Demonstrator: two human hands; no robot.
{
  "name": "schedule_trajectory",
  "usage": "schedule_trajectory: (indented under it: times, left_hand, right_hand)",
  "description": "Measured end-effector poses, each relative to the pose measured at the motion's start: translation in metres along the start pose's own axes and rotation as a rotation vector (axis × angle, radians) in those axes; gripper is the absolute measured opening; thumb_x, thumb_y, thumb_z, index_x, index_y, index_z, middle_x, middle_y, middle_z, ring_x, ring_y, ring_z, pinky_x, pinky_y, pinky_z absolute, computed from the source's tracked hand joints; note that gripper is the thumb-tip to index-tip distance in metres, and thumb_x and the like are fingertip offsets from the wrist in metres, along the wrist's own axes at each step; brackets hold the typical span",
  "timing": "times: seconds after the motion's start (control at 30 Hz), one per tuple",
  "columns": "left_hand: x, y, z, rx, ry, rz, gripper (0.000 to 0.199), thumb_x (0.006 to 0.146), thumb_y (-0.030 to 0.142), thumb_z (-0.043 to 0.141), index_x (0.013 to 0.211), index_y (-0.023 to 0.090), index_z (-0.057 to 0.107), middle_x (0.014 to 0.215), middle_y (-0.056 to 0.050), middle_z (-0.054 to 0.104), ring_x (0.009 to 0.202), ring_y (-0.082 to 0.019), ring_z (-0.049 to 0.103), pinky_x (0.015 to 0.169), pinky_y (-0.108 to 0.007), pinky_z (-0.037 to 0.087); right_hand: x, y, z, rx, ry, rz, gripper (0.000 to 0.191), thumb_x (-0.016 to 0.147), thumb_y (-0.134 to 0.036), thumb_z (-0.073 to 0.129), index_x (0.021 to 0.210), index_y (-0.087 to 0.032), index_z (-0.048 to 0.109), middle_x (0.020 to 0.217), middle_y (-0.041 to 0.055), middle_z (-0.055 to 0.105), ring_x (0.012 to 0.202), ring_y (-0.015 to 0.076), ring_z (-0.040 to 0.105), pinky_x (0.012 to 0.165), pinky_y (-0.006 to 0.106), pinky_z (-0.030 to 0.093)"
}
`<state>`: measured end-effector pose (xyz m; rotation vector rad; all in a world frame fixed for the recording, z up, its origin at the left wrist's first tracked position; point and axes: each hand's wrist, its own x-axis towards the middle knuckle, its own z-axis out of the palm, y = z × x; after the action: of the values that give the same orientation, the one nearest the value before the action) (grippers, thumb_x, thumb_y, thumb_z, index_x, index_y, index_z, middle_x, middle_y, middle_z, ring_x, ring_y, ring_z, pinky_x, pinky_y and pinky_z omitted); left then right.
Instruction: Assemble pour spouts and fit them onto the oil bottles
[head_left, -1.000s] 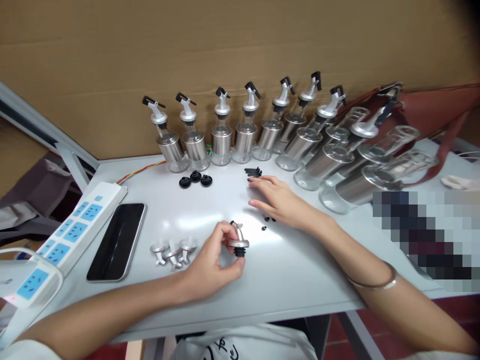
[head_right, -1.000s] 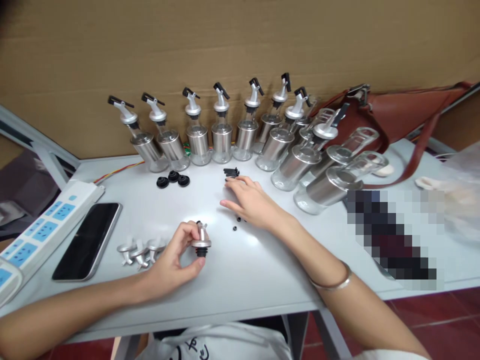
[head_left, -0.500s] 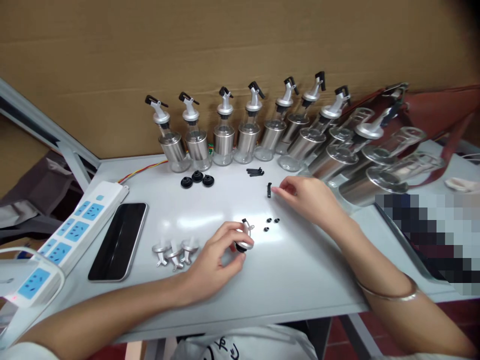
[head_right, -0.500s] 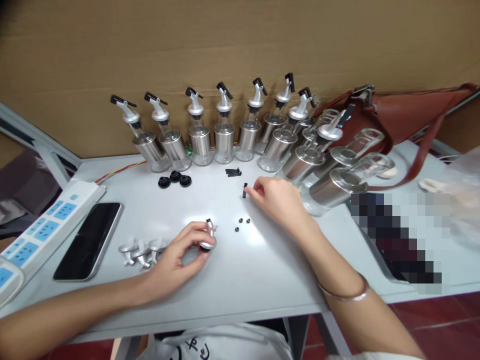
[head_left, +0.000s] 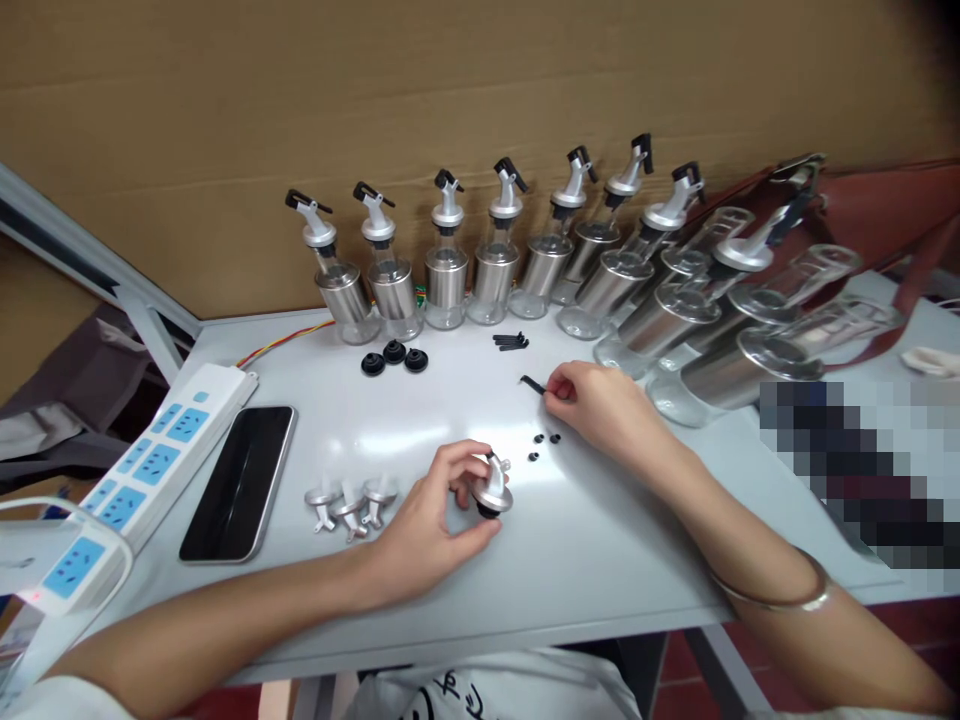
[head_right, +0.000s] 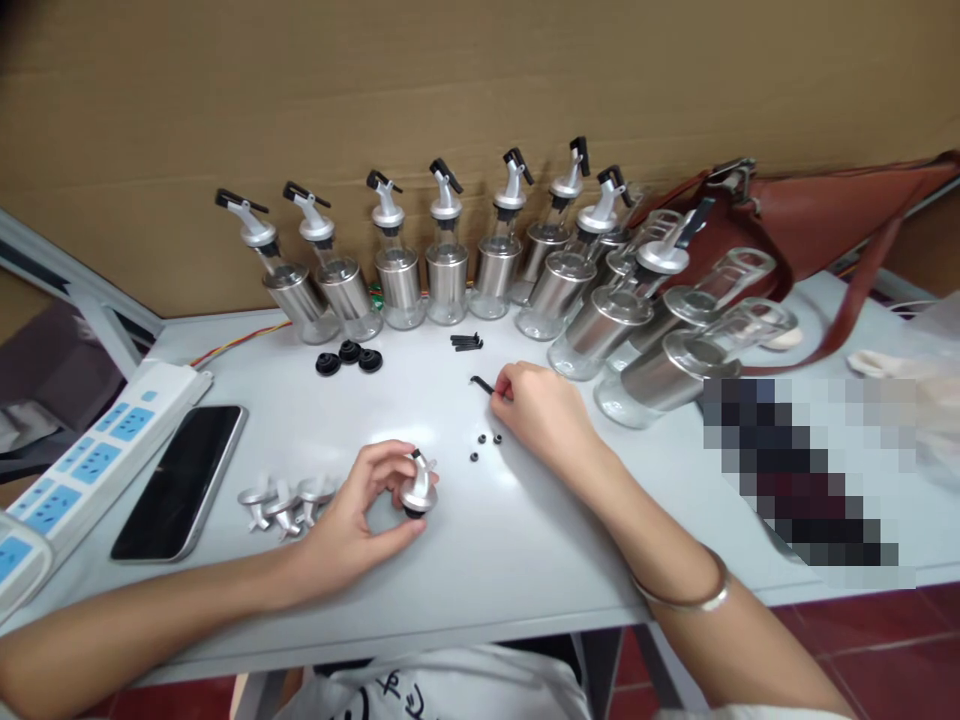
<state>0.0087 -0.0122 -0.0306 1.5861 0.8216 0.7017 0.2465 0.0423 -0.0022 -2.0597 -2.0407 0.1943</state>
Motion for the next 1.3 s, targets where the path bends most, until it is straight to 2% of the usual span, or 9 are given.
schedule_trajectory:
  times: [0.17, 0.33, 0.5, 0.7, 0.9, 1.13, 1.3]
  left_hand:
    - [0.002, 0.002, 0.003, -0.129, -0.001, -0.076, 0.07, 0.076, 0.009, 0.066, 0.13, 0.029, 0.028, 0.093, 0.001, 0.05, 0.091, -0.017, 0.052, 0.083, -0.034, 0.038]
    - [0.004, 0.005, 0.003, -0.195, 0.011, -0.105, 0.075, 0.075, 0.009, 0.068, 0.133, 0.029, 0.025, 0.09, 0.002, 0.049, 0.084, -0.015, 0.049, 0.084, -0.035, 0.037]
    - [0.004, 0.006, 0.003, -0.214, 0.019, -0.098, 0.073, 0.074, 0.01, 0.069, 0.132, 0.027, 0.028, 0.089, 0.002, 0.048, 0.082, -0.015, 0.049, 0.082, -0.034, 0.038]
    - [0.005, 0.007, 0.002, -0.217, 0.021, -0.11, 0.07, 0.076, 0.011, 0.069, 0.131, 0.028, 0.028, 0.09, 0.002, 0.049, 0.084, -0.015, 0.049, 0.082, -0.033, 0.038]
    - [0.003, 0.004, 0.003, -0.194, 0.024, -0.053, 0.066, 0.08, 0.011, 0.067, 0.129, 0.028, 0.028, 0.094, 0.001, 0.049, 0.087, -0.015, 0.05, 0.083, -0.032, 0.039]
    - [0.003, 0.004, 0.002, -0.176, 0.005, -0.012, 0.059, 0.082, 0.008, 0.065, 0.129, 0.029, 0.035, 0.095, 0.001, 0.05, 0.092, -0.015, 0.051, 0.086, -0.031, 0.041]
    - [0.001, 0.002, 0.001, -0.157, 0.013, -0.023, 0.058, 0.084, 0.013, 0.066, 0.131, 0.029, 0.035, 0.099, 0.0, 0.052, 0.095, -0.016, 0.052, 0.092, -0.034, 0.041]
  right_hand:
    - [-0.008, -0.012, -0.007, 0.134, -0.014, -0.088, 0.009, 0.074, -0.014, 0.056, 0.069, -0.019, 0.061, 0.067, 0.0015, 0.069, 0.059, 0.0161, 0.061, 0.054, 0.025, 0.039]
    - [-0.027, -0.029, -0.017, 0.545, -0.076, -0.38, 0.01, 0.078, -0.013, 0.052, 0.071, -0.02, 0.055, 0.063, -0.0022, 0.062, 0.056, 0.011, 0.055, 0.054, 0.021, 0.042]
    - [-0.034, -0.033, -0.016, 0.586, -0.114, -0.52, 0.012, 0.079, -0.011, 0.05, 0.071, -0.02, 0.05, 0.07, -0.0003, 0.058, 0.063, 0.0119, 0.054, 0.061, 0.023, 0.044]
    - [-0.034, -0.032, -0.019, 0.646, -0.154, -0.525, 0.012, 0.08, -0.01, 0.052, 0.073, -0.019, 0.051, 0.071, -0.0003, 0.059, 0.063, 0.0117, 0.054, 0.062, 0.023, 0.044]
    - [-0.035, -0.03, -0.023, 0.643, -0.227, -0.577, 0.011, 0.084, -0.012, 0.054, 0.075, -0.019, 0.056, 0.074, 0.0005, 0.063, 0.067, 0.012, 0.056, 0.064, 0.023, 0.044]
    - [-0.037, -0.031, -0.025, 0.654, -0.258, -0.538, 0.009, 0.083, -0.01, 0.055, 0.078, -0.018, 0.057, 0.074, -0.0002, 0.063, 0.066, 0.0114, 0.057, 0.064, 0.022, 0.043]
    - [-0.037, -0.03, -0.028, 0.674, -0.283, -0.53, 0.007, 0.084, -0.013, 0.059, 0.079, -0.018, 0.059, 0.077, -0.0001, 0.066, 0.07, 0.0121, 0.059, 0.066, 0.022, 0.044]
